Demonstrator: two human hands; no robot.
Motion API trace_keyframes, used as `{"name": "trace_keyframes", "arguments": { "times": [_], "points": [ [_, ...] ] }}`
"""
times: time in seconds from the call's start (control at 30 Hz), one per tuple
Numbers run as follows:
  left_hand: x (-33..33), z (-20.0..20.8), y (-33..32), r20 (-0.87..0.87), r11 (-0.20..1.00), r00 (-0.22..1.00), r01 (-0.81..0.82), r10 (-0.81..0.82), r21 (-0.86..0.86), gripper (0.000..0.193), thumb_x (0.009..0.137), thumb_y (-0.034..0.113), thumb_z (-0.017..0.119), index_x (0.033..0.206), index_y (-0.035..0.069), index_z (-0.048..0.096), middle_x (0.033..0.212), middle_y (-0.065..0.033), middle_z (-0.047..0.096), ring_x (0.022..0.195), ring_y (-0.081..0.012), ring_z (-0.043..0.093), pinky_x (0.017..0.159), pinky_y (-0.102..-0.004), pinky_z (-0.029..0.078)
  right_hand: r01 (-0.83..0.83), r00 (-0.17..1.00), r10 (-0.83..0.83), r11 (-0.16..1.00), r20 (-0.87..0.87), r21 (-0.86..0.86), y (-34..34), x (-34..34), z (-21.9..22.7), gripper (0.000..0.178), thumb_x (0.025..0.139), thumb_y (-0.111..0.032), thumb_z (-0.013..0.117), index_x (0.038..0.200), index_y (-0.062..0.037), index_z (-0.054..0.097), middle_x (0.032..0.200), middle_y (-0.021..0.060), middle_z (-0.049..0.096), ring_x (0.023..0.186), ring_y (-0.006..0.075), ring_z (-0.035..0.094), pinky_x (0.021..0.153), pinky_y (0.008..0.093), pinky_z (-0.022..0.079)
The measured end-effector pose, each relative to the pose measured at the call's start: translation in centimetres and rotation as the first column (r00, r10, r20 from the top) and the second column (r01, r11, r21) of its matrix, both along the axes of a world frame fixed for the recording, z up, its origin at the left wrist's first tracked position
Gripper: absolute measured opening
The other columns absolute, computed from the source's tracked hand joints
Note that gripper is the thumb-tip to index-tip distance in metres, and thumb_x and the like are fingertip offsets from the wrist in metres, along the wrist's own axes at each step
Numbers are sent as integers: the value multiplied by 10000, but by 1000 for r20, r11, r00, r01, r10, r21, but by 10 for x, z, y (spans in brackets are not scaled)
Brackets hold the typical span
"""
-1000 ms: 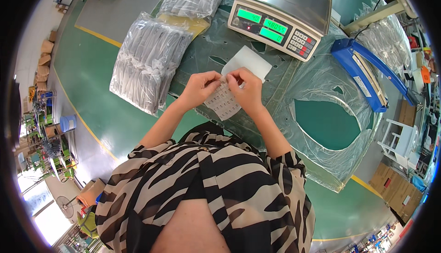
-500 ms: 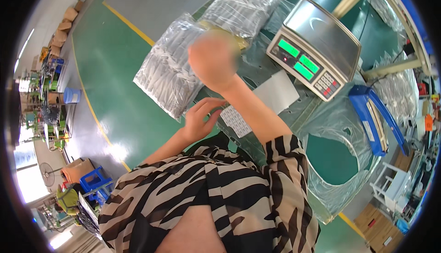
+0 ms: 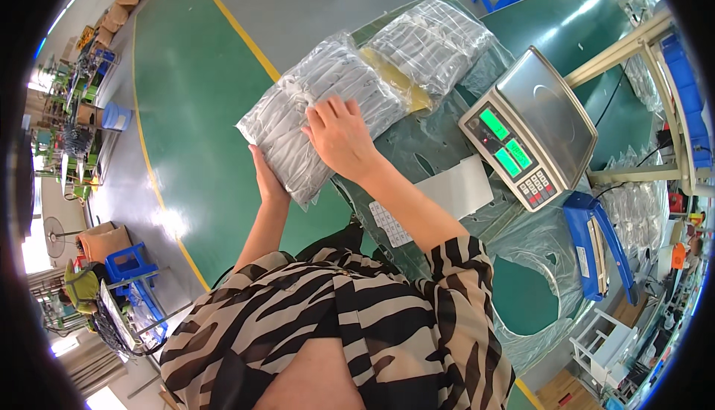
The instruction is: Weighing components in plastic bags and sealing them using a heat sealer.
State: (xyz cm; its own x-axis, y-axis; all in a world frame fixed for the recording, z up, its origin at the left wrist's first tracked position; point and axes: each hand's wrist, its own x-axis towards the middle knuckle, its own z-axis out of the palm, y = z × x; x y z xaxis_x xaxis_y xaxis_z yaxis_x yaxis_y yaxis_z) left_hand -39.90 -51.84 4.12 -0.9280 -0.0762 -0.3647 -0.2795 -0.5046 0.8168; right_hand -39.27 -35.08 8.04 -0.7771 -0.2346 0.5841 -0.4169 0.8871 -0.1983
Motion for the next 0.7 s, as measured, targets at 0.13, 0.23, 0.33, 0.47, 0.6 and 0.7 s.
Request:
{"name": "trace_keyframes", "arguments": {
  "times": [0.13, 0.23, 0.33, 0.47, 0.6, 0.7],
  "points": [
    [-2, 13, 5, -25, 997, 998, 52, -50, 64, 695, 941, 573, 323, 1400, 52, 294, 1378, -149, 398, 1218, -286, 456, 1022, -396, 388, 30, 999, -34, 994, -39, -102, 10, 10, 3, 417, 844, -268, 592, 1153, 8, 552, 1212, 111, 519, 1118, 282, 478, 919, 428, 366],
    [-6, 15, 8, -63, 992, 995, 84, -78, 97, 708, 937, 581, 324, 1406, 52, 280, 1379, -155, 394, 1218, -294, 460, 1010, -401, 405, -4, 1000, 4, 985, 3, -173, 21, 10, -6, 488, 844, -285, 597, 1219, 17, 518, 1297, 129, 487, 1184, 298, 450, 980, 449, 334],
    [-13, 7, 8, -22, 995, 997, 76, -75, 60, 713, 933, 583, 335, 1408, 54, 275, 1384, -159, 385, 1219, -301, 459, 1006, -411, 409, -26, 999, 30, 978, 16, -207, 36, 8, -8, 453, 829, -248, 624, 1198, -3, 527, 1302, 135, 483, 1178, 310, 454, 995, 468, 323],
    [-14, 14, 13, -29, 988, 992, 122, -120, 91, 722, 931, 583, 345, 1411, 50, 267, 1391, -160, 376, 1221, -305, 455, 1006, -417, 408, 334, 940, -332, 845, 79, -417, 106, 5, -19, 457, 789, -181, 667, 1191, -29, 514, 1205, 188, 497, 1122, 331, 475, 941, 469, 365],
    [-12, 6, 3, -7, 992, 995, 103, -103, 66, 722, 932, 580, 347, 1414, 49, 261, 1400, -162, 362, 1229, -308, 446, 1018, -425, 395, 577, 816, -568, 805, 105, -137, 134, 31, -34, 528, 744, -164, 706, 1205, -36, 482, 1132, 198, 493, 1044, 361, 500, 876, 455, 404],
    [-17, -1, -3, -46, 987, 990, 135, -132, 84, 724, 935, 578, 345, 1419, 47, 253, 1404, -162, 357, 1256, -300, 415, 1040, -415, 364, 607, 792, -605, 795, 78, 4, 140, 30, -58, 565, 721, -168, 724, 1206, -37, 467, 1133, 195, 479, 1017, 373, 510, 845, 444, 420]
  ]
}}
